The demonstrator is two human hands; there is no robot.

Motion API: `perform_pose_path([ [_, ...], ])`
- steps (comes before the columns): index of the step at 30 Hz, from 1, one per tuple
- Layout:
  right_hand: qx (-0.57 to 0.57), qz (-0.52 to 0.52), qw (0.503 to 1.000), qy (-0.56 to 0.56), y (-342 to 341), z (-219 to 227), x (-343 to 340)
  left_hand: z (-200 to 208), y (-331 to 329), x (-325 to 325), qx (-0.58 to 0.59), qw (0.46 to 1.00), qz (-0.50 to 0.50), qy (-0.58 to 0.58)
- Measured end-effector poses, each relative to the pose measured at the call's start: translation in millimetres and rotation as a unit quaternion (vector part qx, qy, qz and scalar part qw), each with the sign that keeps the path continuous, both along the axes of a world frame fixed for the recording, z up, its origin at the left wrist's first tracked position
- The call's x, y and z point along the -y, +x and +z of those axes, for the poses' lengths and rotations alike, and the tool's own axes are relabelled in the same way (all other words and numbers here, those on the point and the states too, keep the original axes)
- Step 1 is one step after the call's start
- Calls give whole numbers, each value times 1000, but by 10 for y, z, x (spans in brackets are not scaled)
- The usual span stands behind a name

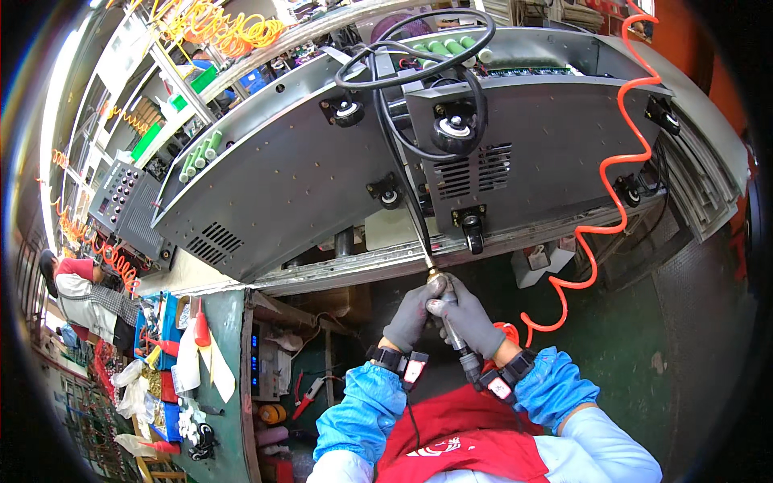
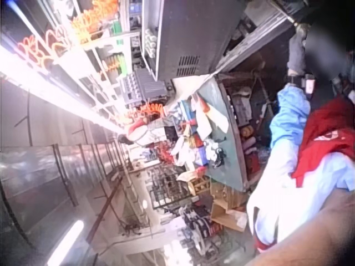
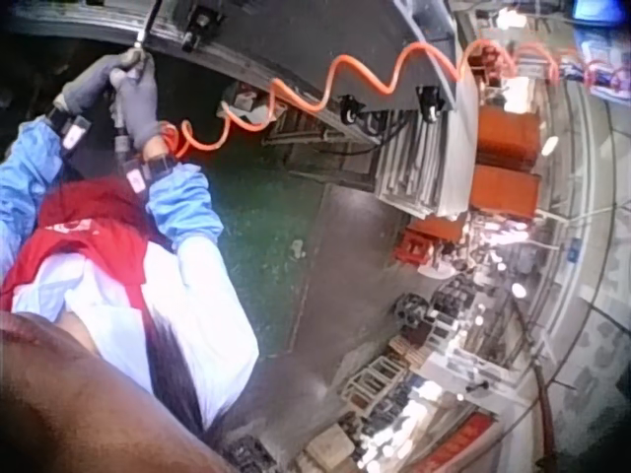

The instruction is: Assemble and secure components within an industrial power supply or inverter unit using a pneumatic screwdriver.

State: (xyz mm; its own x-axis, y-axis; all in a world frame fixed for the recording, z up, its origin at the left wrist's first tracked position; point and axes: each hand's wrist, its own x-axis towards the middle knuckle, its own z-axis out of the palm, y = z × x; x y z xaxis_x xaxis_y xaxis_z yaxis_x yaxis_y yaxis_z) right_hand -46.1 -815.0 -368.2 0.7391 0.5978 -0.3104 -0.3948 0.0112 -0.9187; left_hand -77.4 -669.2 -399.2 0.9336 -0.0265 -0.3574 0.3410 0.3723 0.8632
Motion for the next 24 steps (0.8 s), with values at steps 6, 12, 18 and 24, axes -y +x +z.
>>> perform_pose_path([
  [6,10,21,999,-26,213,-109,-66,-86,160,-52,-7,998,24,49],
  [12,19,25,998,-58,235,0,-94,-91,181,-62,3,999,38,39],
  [18,-20,18,999,-24,227,121,-127,80,183,-35,-8,998,61,21],
  [24,2,27,999,-41,240,129,-166,78,184,-41,-10,996,87,33],
])
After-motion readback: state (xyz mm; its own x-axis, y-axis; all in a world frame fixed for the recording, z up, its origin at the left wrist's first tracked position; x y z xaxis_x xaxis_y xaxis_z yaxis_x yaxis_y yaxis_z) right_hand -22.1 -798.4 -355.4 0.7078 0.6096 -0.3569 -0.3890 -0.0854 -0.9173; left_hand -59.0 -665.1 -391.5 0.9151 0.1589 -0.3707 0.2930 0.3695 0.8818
